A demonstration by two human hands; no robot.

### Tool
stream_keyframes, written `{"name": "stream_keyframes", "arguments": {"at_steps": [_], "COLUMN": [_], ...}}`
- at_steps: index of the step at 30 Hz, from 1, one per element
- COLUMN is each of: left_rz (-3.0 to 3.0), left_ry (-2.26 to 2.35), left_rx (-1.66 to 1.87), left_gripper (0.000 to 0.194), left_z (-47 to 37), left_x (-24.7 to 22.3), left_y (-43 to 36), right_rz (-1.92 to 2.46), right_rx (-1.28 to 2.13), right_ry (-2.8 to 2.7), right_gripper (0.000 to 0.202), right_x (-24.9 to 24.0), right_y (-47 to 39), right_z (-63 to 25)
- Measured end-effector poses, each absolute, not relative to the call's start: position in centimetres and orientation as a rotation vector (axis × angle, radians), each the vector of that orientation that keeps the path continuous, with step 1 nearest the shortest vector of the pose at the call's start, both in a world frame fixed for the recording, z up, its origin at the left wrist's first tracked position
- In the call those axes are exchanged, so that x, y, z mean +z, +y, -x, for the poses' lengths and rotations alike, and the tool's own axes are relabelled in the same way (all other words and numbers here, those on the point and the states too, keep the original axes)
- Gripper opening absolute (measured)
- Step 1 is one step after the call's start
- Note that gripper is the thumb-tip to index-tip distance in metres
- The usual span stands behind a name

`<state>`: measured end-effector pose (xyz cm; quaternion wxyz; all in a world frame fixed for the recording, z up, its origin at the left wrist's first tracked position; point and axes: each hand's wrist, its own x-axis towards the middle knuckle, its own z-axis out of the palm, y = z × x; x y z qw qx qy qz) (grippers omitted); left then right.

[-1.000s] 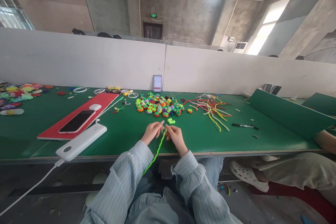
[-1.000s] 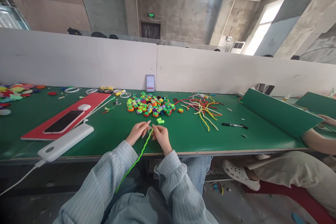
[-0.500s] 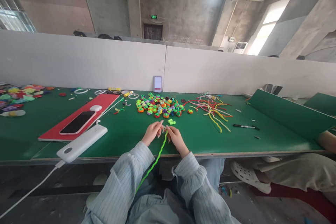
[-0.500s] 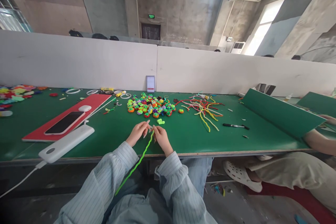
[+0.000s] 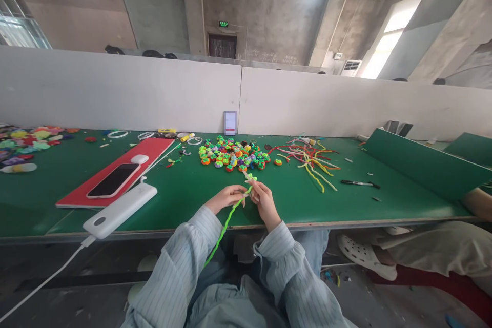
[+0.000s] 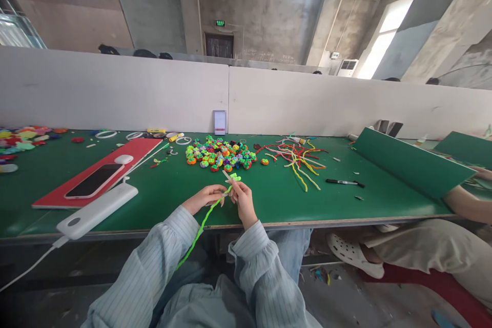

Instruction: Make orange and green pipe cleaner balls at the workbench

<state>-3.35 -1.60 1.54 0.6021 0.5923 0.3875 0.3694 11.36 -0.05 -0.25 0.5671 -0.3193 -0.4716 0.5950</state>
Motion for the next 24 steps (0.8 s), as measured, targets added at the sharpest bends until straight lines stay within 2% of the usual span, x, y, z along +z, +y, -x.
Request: {"name": "stream_keyframes", "arguments": {"at_steps": [15,24], "left_rz": [-0.987,-1.065], "left_ry": [0.915,0.971], "left_rx": [1.207,1.208], "left_gripper": [0.031,0.036], "left_z": [4.0,3.9], "left_x": [1.0,1.2], "left_y": [-1.0,-1.3], "right_rz": [0.672,0.676], "right_rx": [1.829,1.794], "right_ry": [-1.306,-1.446], "right_gripper": [0.031,0.033], "right_x": [0.1,0.1], "right_y": [-1.0,-1.3], "right_z": [-11.4,-11.0]}}
